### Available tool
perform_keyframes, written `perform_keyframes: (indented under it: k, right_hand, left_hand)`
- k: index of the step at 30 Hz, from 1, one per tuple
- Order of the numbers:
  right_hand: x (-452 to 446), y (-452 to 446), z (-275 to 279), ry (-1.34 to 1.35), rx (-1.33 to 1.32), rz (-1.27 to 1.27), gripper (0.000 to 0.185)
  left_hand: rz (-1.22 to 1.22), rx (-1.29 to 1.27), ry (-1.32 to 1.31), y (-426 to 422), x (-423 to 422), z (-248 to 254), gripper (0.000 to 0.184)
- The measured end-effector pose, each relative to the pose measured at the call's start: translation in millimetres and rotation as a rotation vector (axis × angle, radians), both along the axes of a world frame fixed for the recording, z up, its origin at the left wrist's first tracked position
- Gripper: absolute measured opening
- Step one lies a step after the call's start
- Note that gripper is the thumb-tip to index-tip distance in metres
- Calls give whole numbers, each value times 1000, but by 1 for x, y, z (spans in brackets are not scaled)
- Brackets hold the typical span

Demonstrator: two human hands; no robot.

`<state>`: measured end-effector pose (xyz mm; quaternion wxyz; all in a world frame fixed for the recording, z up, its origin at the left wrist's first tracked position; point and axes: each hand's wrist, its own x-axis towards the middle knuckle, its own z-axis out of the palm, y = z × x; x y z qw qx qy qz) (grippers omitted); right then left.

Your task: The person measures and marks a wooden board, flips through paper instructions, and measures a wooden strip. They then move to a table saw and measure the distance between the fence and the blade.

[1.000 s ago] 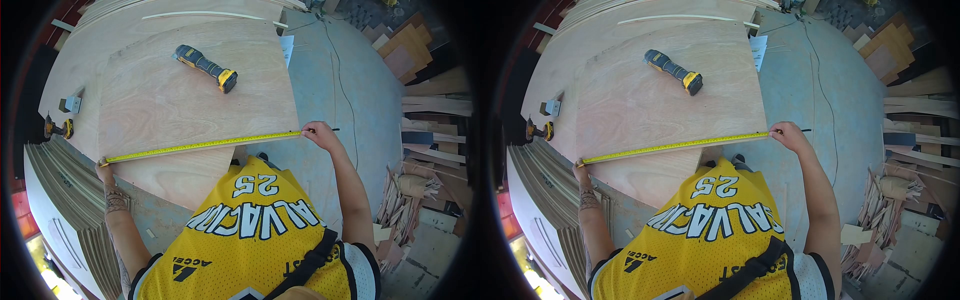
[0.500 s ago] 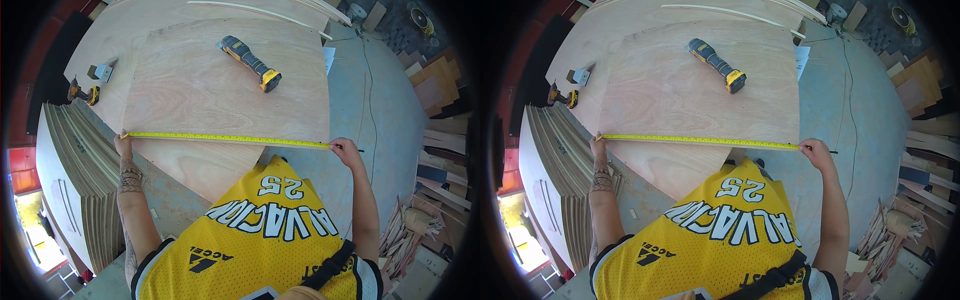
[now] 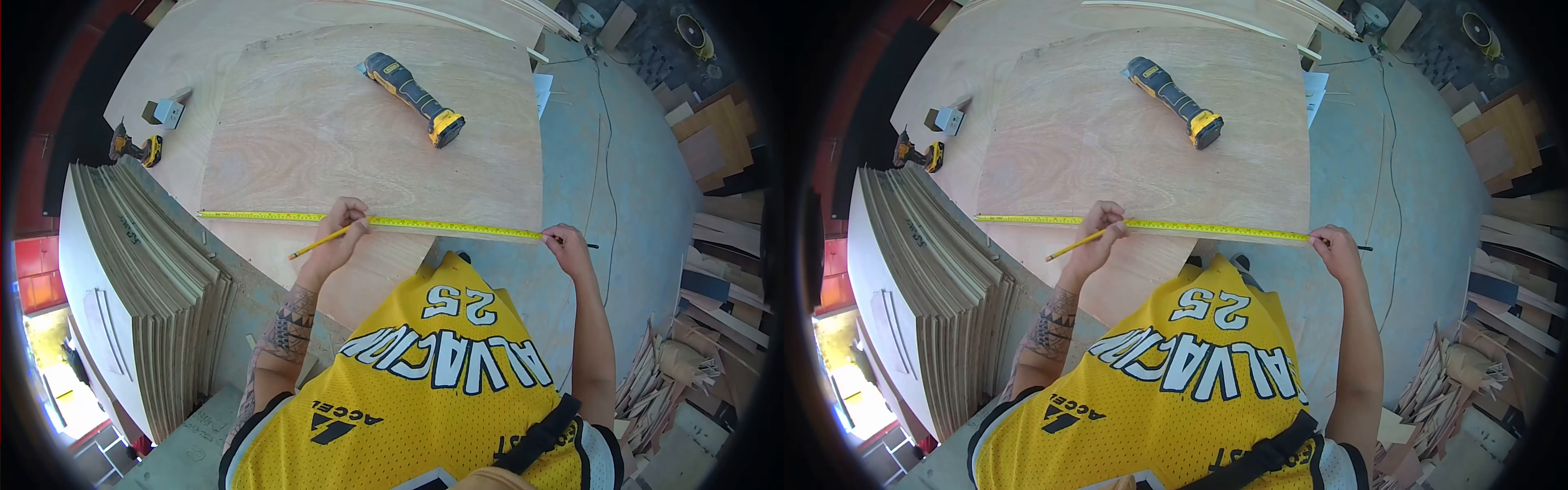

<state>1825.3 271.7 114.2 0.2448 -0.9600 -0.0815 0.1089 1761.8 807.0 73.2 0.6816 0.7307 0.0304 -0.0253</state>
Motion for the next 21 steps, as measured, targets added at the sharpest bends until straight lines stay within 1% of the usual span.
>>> perform_keyframes:
  k: [1, 3, 8, 10, 14, 16, 19, 21]
  right_hand:
    - [0, 0, -1, -6, 3, 4, 13]
    - [0, -1, -2, -13, 5, 3, 13]
    - [-2, 0, -8, -68, -28, 12, 13]
    - [-2, 0, -9, -69, -23, 9, 13]
    - [-2, 0, -10, -70, -21, 7, 12]
    - [-2, 0, -10, -73, -25, 8, 12]
    - [-3, -1, -10, -80, -34, 8, 12]
    - [-3, -1, -11, -83, -34, 8, 12]
  left_hand:
    - [-2, -1, 0, -7, 0, -3, 19]
    - [-188, 154, -2, -17, 2, -4, 21]
    - [-224, 206, 2, -27, 9, 4, 21]
    - [-241, 299, 20, -28, 12, 11, 19]
    - [-272, 316, 47, -28, 21, 17, 17]
    - [-300, 311, 3, -30, 26, 19, 16]
    - [-325, 299, -61, -34, 30, 9, 13]
    - [-332, 315, -59, -36, 32, 2, 13]
